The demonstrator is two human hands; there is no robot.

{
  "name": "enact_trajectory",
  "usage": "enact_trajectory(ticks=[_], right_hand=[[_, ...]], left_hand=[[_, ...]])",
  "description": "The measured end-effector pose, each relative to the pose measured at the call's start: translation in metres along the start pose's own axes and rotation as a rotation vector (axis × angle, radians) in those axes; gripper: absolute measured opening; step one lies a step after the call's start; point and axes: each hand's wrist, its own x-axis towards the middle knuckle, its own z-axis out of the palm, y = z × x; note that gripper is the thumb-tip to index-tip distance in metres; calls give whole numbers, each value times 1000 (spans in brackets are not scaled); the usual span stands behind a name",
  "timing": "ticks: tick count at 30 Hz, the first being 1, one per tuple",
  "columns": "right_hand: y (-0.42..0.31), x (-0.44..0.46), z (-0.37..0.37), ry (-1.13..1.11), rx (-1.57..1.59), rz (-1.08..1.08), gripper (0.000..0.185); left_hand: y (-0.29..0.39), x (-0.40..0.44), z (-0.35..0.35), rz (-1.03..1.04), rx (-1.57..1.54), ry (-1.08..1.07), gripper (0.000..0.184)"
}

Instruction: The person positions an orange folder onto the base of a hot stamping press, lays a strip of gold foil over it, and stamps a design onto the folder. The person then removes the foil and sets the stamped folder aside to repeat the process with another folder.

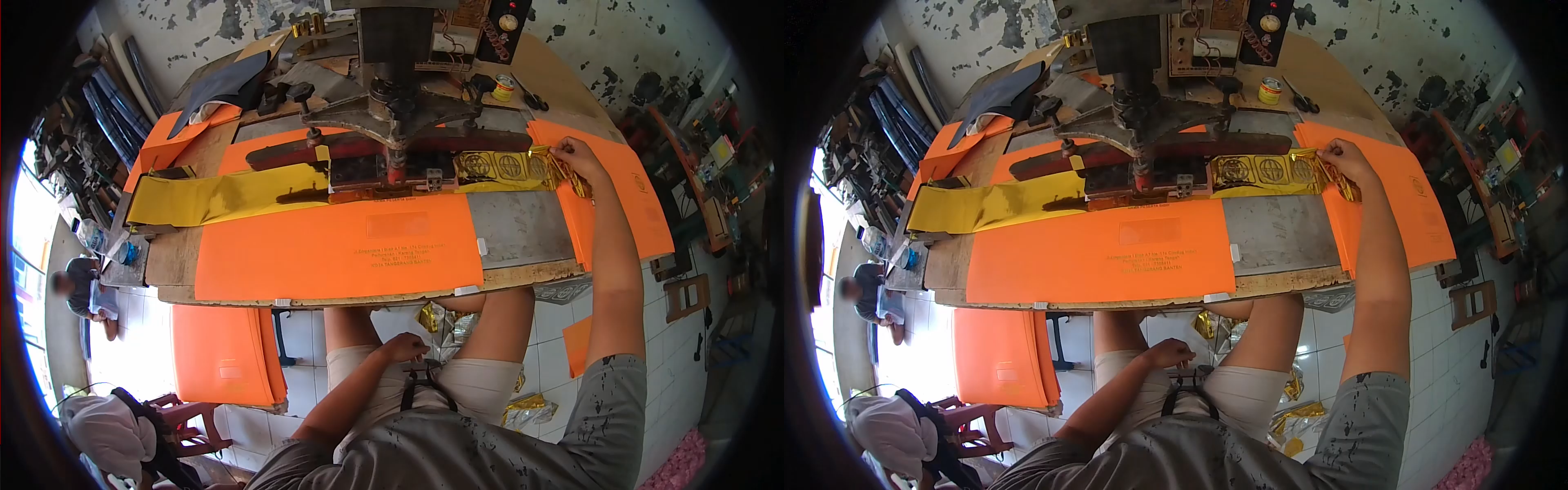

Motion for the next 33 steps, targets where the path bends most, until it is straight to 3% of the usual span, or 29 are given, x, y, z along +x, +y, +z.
enact_trajectory(ticks=[33], right_hand=[[3, 0, 1, 16, 3, -25, 30]], left_hand=[[21, -12, -6, -87, 22, -40, 50]])
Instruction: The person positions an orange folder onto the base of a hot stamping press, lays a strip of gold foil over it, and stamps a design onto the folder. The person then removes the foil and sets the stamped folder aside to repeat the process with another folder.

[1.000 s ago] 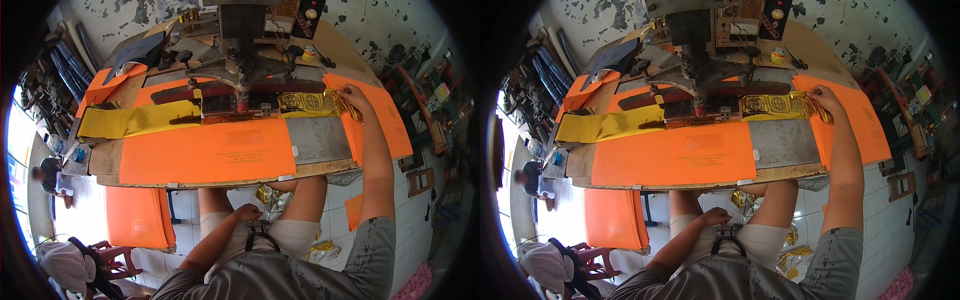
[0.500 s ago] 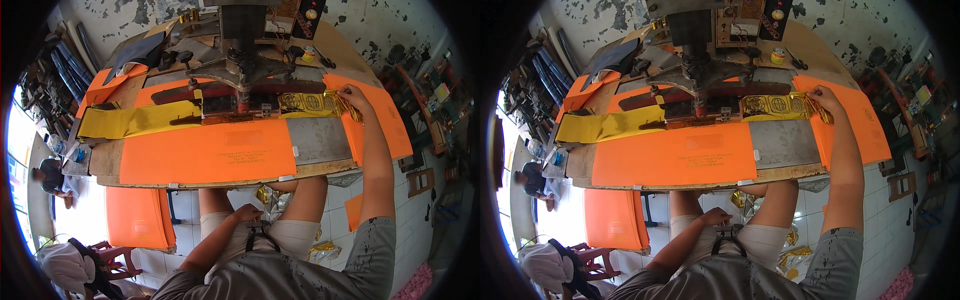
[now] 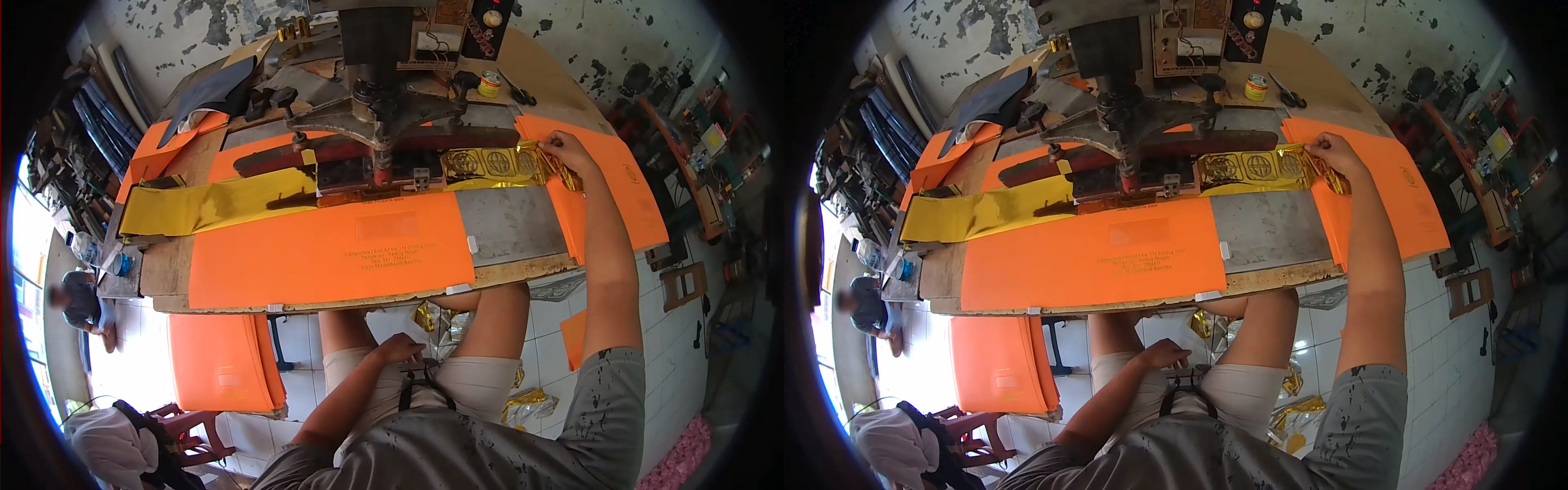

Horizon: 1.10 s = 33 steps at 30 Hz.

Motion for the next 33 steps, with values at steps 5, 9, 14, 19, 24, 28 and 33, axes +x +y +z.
enact_trajectory(ticks=[5, 9, 14, 19, 24, 28, 33], right_hand=[[9, 6, 1, -15, 40, -11, 29], [7, 5, 1, -8, 40, -2, 29], [7, 5, 2, -12, 59, 0, 29], [6, 3, 1, -15, 70, 11, 30], [7, 4, 1, -13, 57, 15, 31], [7, 4, 2, -1, 37, 14, 31], [2, 1, 1, -7, 29, 31, 28]], left_hand=[[0, 1, 0, -9, 9, 0, 51], [1, -1, 0, -21, 3, 6, 52], [4, -3, -1, -7, 2, 16, 54], [5, -3, -2, -2, 20, 10, 54], [0, 0, 0, 12, 40, 15, 53], [0, 0, 0, -10, 41, 2, 52], [-4, 3, 2, 20, 20, 14, 49]])
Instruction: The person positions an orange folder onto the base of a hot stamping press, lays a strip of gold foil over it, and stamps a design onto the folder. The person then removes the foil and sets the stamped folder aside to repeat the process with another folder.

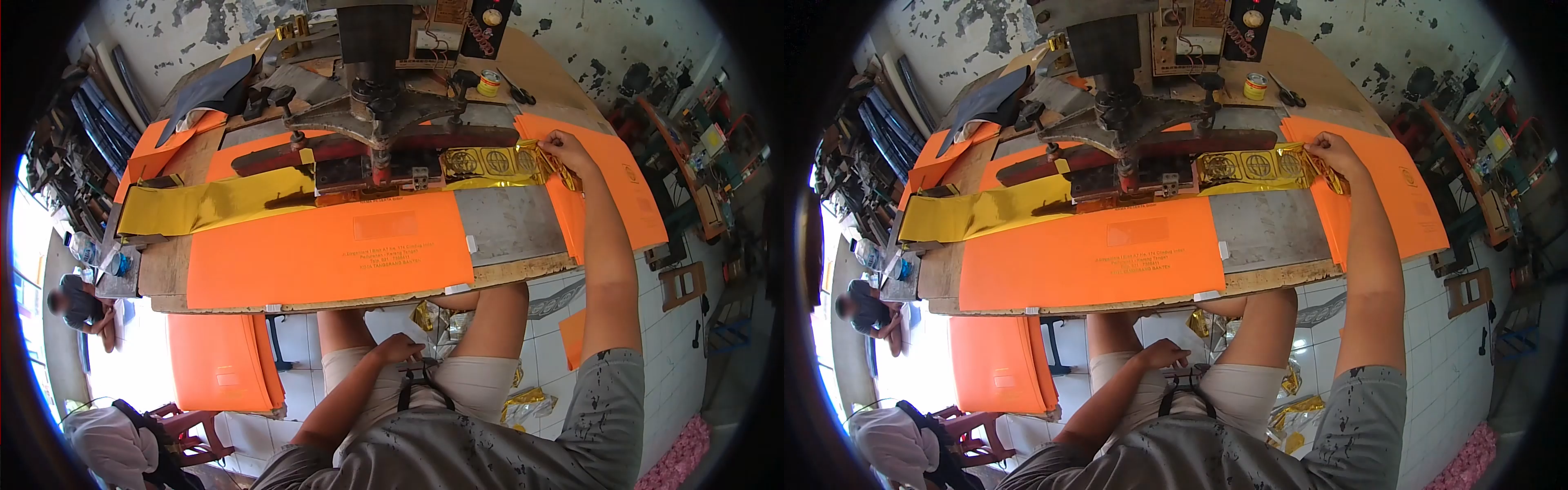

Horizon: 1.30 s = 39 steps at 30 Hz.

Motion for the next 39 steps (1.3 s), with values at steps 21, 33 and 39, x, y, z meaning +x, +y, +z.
enact_trajectory(ticks=[21, 33, 39], right_hand=[[3, 3, 0, -14, 5, -7, 24], [3, 1, 1, 3, 22, -30, 29], [6, 4, 1, -10, 51, -10, 30]], left_hand=[[-5, 3, 0, -20, -40, -32, 50], [-13, 8, 3, -18, -32, -38, 53], [-13, 8, 3, -16, -16, -42, 54]])
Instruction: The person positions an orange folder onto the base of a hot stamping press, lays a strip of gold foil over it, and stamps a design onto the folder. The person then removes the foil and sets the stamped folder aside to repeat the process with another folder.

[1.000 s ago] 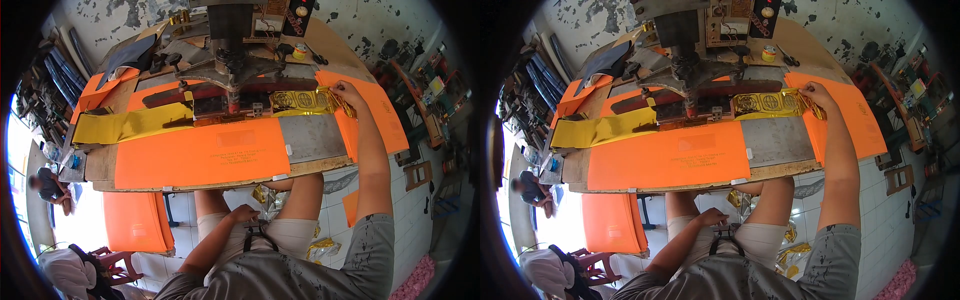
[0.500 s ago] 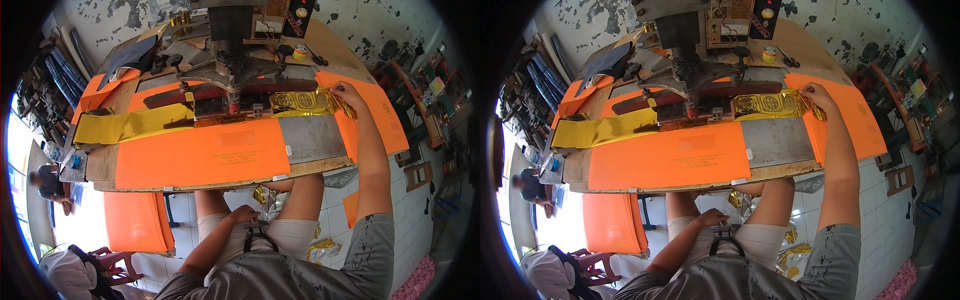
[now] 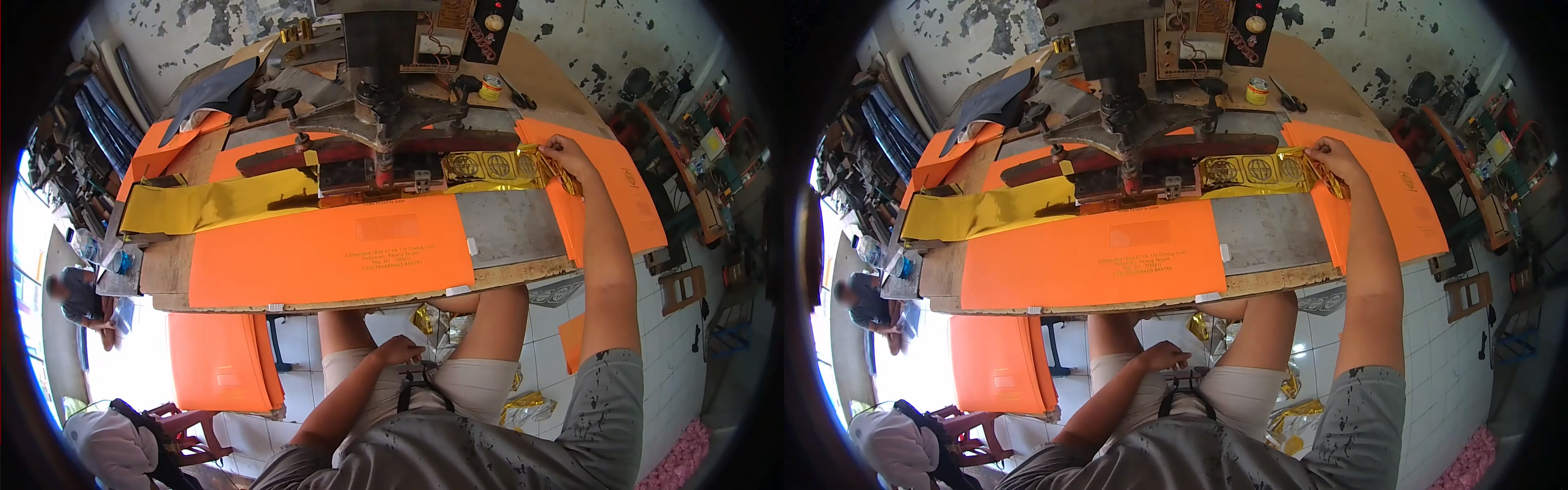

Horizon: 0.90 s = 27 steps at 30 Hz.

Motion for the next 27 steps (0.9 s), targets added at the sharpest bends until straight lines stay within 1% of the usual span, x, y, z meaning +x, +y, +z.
enact_trajectory(ticks=[8, 11, 14, 17, 20, 23, 26, 27], right_hand=[[9, 7, 0, -3, -10, -25, 32], [11, 8, 0, 2, 5, -42, 34], [8, 5, 0, -6, 24, -16, 35], [14, 9, 2, 15, 39, -56, 33], [2, -2, 2, 6, 97, -43, 29], [5, -2, 2, -11, 86, -84, 26], [10, -1, 6, 45, 114, -132, 25], [11, -3, 7, 97, 23, -203, 25]], left_hand=[[3, -3, -1, 0, 25, -1, 54], [4, -4, 1, 5, 14, 49, 49], [1, -6, 2, 5, -33, 67, 49], [8, -13, 1, -12, -28, 83, 49], [7, -20, 2, 17, -90, 110, 48], [3, -26, -1, 38, -2, 146, 50], [-1, -30, -3, 13, 86, 169, 53], [2, -34, -4, 7, 76, 180, 53]])
